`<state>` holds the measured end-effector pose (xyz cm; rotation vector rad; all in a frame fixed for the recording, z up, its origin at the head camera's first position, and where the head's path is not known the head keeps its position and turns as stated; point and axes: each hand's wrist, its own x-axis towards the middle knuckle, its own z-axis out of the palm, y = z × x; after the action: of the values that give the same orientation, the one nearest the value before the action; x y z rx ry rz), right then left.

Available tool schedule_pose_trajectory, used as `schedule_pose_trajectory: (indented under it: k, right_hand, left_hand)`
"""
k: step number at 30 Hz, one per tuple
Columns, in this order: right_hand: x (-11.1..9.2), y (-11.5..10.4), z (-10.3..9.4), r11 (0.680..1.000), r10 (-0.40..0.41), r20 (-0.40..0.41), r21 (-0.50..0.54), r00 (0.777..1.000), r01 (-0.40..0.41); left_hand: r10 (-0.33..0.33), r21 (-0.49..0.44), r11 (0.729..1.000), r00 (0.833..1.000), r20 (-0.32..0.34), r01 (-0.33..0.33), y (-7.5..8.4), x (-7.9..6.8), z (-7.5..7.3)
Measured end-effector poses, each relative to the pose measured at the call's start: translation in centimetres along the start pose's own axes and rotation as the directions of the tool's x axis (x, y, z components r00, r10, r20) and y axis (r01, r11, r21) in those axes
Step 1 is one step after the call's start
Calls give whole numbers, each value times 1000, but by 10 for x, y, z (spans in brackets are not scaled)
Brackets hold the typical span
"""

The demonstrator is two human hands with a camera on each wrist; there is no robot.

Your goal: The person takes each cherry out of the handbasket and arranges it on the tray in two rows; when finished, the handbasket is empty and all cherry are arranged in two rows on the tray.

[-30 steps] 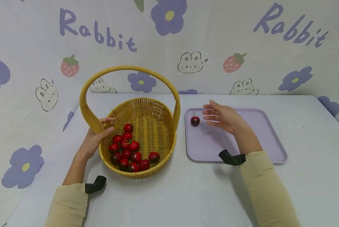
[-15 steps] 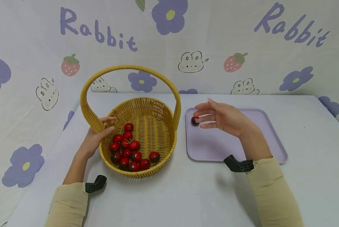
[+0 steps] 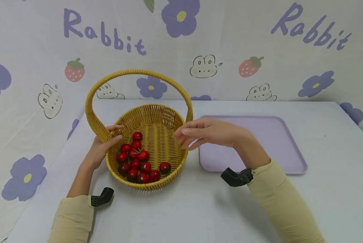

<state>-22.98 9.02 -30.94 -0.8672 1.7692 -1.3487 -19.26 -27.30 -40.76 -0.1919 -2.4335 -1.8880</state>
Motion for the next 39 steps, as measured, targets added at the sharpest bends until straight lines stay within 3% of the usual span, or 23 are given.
schedule_pose_trajectory:
  k: [10, 18, 31, 37, 39]
  right_hand:
    - [60, 4, 17, 984, 129, 142, -142, 981, -108]
    - [94, 15, 32, 924, 245, 195, -343, 950, -168]
    - [103, 20, 38, 860, 376, 270, -459, 886, -225]
    - [105, 19, 40, 799, 402, 295, -576, 867, -174]
    - [106, 19, 40, 794, 413, 311, -584, 856, -171]
  left_hand:
    - [0, -3, 1000, 1000, 1, 0, -1, 0, -1]
    - [1, -5, 1000, 1000, -3, -1, -2, 0, -2]
    - [10, 0, 1000, 1000, 1, -10, -4, 1, -3]
    - [-2, -11, 1000, 1000, 1, 2, -4, 2, -2]
    - [-2, -18, 1000, 1000, 3, 2, -4, 2, -2]
